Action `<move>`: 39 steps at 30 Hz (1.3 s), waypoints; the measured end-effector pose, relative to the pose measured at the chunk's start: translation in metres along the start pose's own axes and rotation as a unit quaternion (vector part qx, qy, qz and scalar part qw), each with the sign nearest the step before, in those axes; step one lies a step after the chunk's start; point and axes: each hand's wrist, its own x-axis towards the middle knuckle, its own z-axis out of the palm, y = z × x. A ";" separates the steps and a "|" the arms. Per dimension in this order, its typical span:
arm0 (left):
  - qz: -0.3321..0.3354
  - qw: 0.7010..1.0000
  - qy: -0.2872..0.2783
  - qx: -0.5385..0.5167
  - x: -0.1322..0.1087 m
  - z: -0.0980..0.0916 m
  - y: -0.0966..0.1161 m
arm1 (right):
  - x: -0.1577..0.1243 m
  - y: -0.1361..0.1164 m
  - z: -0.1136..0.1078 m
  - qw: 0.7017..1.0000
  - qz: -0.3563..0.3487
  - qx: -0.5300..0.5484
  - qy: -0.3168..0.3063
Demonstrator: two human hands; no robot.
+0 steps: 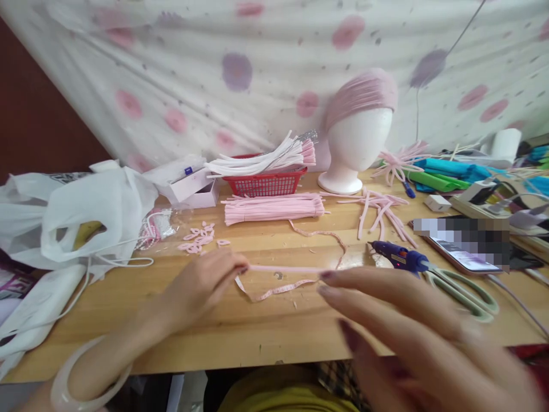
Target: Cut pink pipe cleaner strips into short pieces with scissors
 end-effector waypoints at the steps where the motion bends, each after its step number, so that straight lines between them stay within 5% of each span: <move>1: 0.016 0.999 -0.017 -0.021 -0.001 0.002 0.008 | 0.012 -0.005 0.010 1.000 -0.014 0.005 -0.021; 4: 0.064 0.994 -0.035 -0.083 -0.002 0.007 0.030 | 0.028 -0.016 0.045 0.993 0.019 0.039 -0.110; 8: 0.091 0.988 -0.031 -0.122 0.002 0.006 0.038 | 0.016 -0.016 0.074 0.965 0.093 0.113 -0.217; 16: -0.177 0.949 -0.028 -0.259 0.018 0.001 -0.002 | 0.014 0.005 0.079 0.943 0.192 0.095 -0.255; 23: -0.228 0.939 0.028 -0.255 0.017 -0.012 -0.041 | 0.014 0.019 0.086 0.929 0.283 0.077 -0.224; 28: -0.268 0.925 -0.055 -0.264 -0.003 -0.017 -0.041 | 0.011 0.024 0.089 0.925 0.299 0.080 -0.221; 34: -0.257 0.923 -0.218 -0.185 -0.016 0.006 -0.021 | 0.010 0.019 0.093 0.921 0.285 0.090 -0.250; 39: -0.220 0.945 -0.229 -0.080 -0.013 0.018 -0.012 | 0.009 0.013 0.101 0.910 0.258 0.084 -0.312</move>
